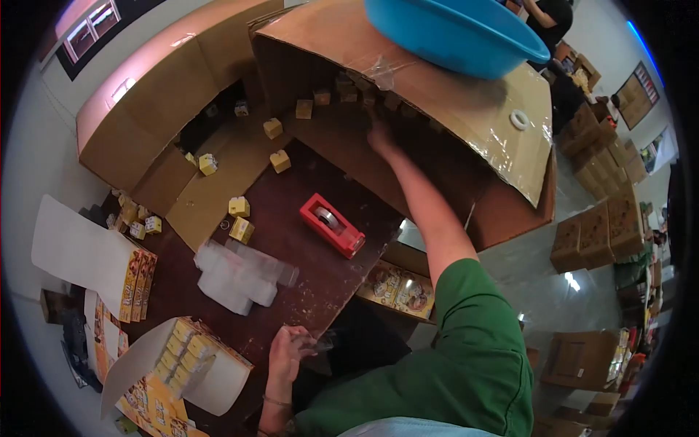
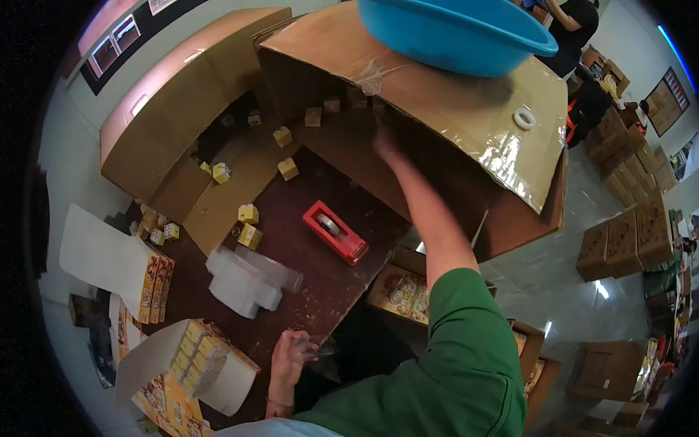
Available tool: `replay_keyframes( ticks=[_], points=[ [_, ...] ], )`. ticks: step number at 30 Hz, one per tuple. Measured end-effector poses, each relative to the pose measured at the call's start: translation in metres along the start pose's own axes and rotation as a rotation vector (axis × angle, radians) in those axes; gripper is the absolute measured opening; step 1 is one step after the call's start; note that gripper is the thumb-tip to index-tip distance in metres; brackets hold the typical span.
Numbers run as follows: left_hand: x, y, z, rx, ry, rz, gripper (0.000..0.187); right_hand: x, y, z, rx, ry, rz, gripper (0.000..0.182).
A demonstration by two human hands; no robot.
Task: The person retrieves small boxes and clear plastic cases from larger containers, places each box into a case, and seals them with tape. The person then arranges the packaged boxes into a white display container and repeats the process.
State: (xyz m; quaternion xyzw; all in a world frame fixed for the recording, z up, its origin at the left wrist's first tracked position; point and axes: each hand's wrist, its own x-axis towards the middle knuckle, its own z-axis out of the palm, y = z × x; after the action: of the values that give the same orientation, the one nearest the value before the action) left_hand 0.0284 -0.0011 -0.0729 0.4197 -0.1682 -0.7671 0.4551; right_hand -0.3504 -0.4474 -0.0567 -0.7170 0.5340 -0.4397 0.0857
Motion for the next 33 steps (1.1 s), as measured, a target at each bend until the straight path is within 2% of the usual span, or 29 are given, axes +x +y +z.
replay_keyframes(
  ticks=[3, 6, 7, 9, 11, 12, 13, 15, 16, 17, 18, 19, 20, 22, 23, 25, 26, 27, 29, 31, 32, 33],
  points=[
    [0.007, -0.004, -0.008, -0.049, -0.028, -0.024, 0.032, 0.060, 0.112, 0.026, -0.376, -0.079, 0.031, 0.051],
    [0.012, -0.004, -0.015, -0.099, -0.080, -0.052, 0.030, 0.091, 0.128, 0.036, -0.745, -0.131, -0.107, 0.050],
    [0.013, 0.000, -0.015, -0.115, -0.086, -0.084, 0.030, 0.095, 0.143, 0.044, -0.704, -0.041, -0.071, 0.050],
    [0.011, 0.007, -0.012, -0.155, -0.098, -0.149, 0.030, 0.097, 0.120, 0.037, -0.440, -0.100, 0.100, 0.049],
    [0.014, 0.014, -0.013, -0.115, -0.139, -0.148, 0.030, 0.084, 0.058, 0.012, 0.247, -0.270, 0.412, 0.048],
    [0.017, 0.015, -0.010, -0.110, -0.159, -0.139, 0.029, 0.067, 0.017, -0.001, 0.546, -0.364, 0.487, 0.048],
    [0.023, 0.020, -0.003, -0.069, -0.136, -0.160, 0.038, 0.040, -0.015, -0.007, 0.775, -0.377, 0.459, 0.048],
    [0.040, 0.036, 0.021, -0.059, -0.149, -0.154, 0.054, -0.022, -0.113, -0.022, 1.069, -0.877, 0.356, 0.046],
    [0.049, 0.041, 0.034, -0.019, -0.275, -0.031, 0.068, -0.059, -0.146, -0.017, 1.031, -1.060, 0.429, 0.043],
    [0.061, 0.043, 0.042, 0.012, -0.382, 0.037, 0.071, -0.093, -0.194, -0.022, 0.986, -1.207, 0.351, 0.032],
    [0.062, 0.044, 0.054, -0.011, -0.389, 0.046, 0.066, -0.134, -0.212, -0.008, 1.149, -1.310, 0.252, 0.030],
    [0.060, 0.052, 0.065, -0.034, -0.315, -0.082, 0.056, -0.158, -0.228, -0.007, 1.022, -1.227, 0.240, 0.029],
    [0.060, 0.049, 0.068, -0.017, -0.273, -0.089, 0.048, -0.174, -0.242, -0.011, 0.886, -1.138, 0.212, 0.028],
    [0.054, 0.038, 0.060, -0.071, -0.270, -0.122, 0.047, -0.192, -0.254, -0.020, 0.732, -0.941, 0.030, 0.032],
    [0.049, 0.032, 0.059, -0.088, -0.269, -0.133, 0.051, -0.206, -0.259, -0.025, 0.653, -0.816, -0.026, 0.044],
    [0.037, 0.028, 0.061, -0.148, -0.309, -0.128, 0.055, -0.217, -0.265, -0.041, 0.695, -0.791, -0.172, 0.059],
    [0.030, 0.028, 0.062, -0.176, -0.333, -0.125, 0.057, -0.232, -0.270, -0.045, 0.809, -0.844, -0.011, 0.065],
    [0.027, 0.024, 0.059, -0.135, -0.410, -0.112, 0.067, -0.239, -0.273, -0.045, 0.798, -0.831, 0.029, 0.067],
    [0.018, 0.021, 0.065, -0.165, -0.375, -0.079, 0.072, -0.252, -0.280, -0.047, 0.773, -0.804, 0.112, 0.070],
    [0.007, 0.024, 0.075, -0.233, -0.306, -0.011, 0.078, -0.257, -0.286, -0.051, 0.907, -0.546, 0.279, 0.069],
    [0.004, 0.023, 0.068, -0.304, -0.247, 0.073, 0.076, -0.250, -0.289, -0.063, 1.164, -0.455, 0.468, 0.066],
    [0.006, 0.024, 0.057, -0.372, -0.191, 0.165, 0.074, -0.247, -0.275, -0.072, 1.222, -0.399, 0.604, 0.064]
  ],
)
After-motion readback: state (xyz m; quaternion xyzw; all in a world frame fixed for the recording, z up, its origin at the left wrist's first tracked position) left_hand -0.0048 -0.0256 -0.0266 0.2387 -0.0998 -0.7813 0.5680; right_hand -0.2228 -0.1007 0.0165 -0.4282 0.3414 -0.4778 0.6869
